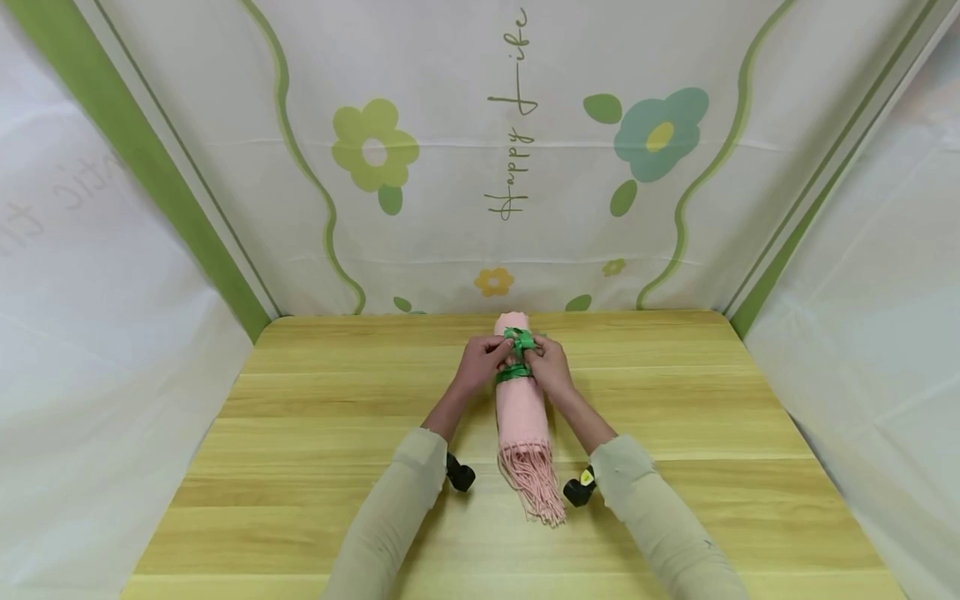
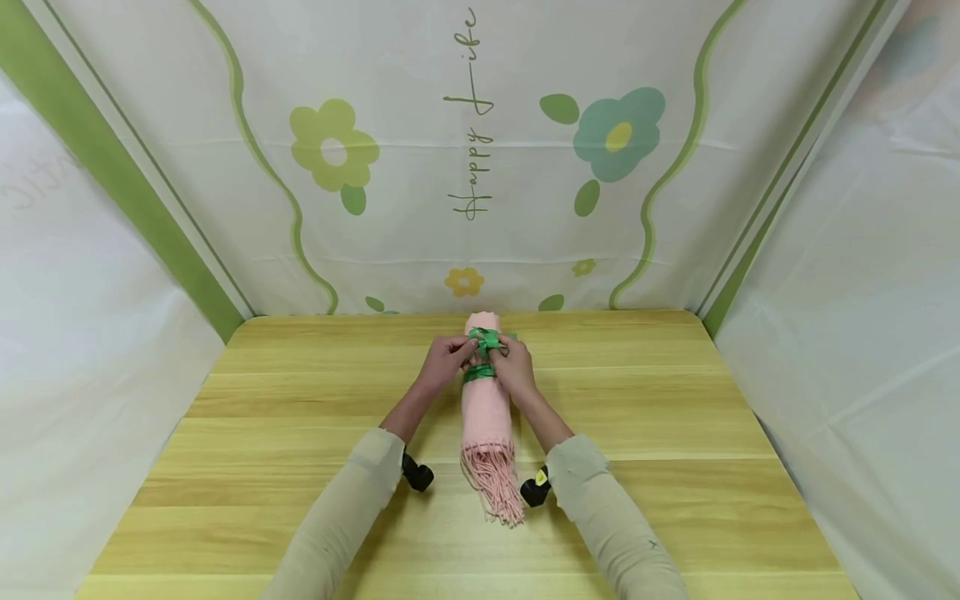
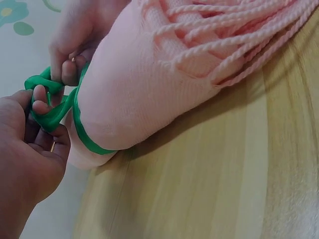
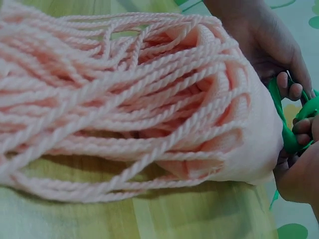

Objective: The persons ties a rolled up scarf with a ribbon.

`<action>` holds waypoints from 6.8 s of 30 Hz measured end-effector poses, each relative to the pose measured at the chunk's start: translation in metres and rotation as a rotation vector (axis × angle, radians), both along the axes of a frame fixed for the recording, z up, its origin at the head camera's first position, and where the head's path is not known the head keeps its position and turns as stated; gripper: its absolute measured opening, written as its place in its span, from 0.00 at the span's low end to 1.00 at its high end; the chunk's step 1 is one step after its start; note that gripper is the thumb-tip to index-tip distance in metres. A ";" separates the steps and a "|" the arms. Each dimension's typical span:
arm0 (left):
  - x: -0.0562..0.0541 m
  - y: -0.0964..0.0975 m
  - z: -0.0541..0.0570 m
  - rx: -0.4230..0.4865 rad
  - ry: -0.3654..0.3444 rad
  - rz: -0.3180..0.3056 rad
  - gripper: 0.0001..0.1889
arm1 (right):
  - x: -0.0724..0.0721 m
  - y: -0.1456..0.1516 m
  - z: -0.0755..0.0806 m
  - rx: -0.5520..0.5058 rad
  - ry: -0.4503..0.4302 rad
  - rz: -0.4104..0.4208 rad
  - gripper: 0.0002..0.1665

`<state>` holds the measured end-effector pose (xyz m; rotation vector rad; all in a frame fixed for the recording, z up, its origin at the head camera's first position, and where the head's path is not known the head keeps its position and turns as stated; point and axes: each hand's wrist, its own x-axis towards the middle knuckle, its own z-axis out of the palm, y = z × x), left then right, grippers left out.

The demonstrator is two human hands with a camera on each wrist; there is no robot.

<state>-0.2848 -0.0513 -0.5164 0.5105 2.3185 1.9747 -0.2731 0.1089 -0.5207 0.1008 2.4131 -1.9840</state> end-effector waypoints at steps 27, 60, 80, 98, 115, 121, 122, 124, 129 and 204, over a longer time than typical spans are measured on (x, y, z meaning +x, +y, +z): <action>0.006 0.004 0.000 0.067 -0.079 0.032 0.18 | -0.002 -0.001 -0.003 -0.521 -0.118 -0.075 0.10; 0.003 0.007 -0.006 0.067 -0.102 0.075 0.21 | -0.004 0.000 0.002 -0.881 -0.124 -0.131 0.07; 0.008 0.005 -0.004 0.147 -0.125 0.037 0.17 | -0.004 0.004 0.003 -1.018 -0.100 -0.049 0.06; 0.009 0.009 -0.004 0.120 -0.096 0.081 0.17 | 0.006 0.010 0.012 -0.933 -0.101 0.100 0.10; 0.008 0.002 -0.006 0.204 -0.185 0.024 0.20 | 0.004 0.013 0.007 -0.832 -0.148 -0.055 0.07; 0.008 0.002 -0.007 0.242 -0.206 0.016 0.19 | 0.004 0.009 0.004 -0.756 -0.099 -0.091 0.10; 0.008 0.003 -0.008 0.243 -0.203 0.022 0.19 | 0.004 0.008 0.004 -0.725 -0.093 -0.094 0.10; 0.009 0.003 -0.008 0.240 -0.196 0.037 0.19 | 0.004 0.007 0.003 -0.646 -0.087 -0.085 0.11; 0.009 0.004 -0.011 0.247 -0.173 0.066 0.18 | 0.006 0.007 0.003 -0.559 -0.052 -0.013 0.19; 0.017 -0.015 -0.016 0.537 -0.497 -0.037 0.13 | 0.008 0.038 -0.005 -0.673 -0.056 0.094 0.13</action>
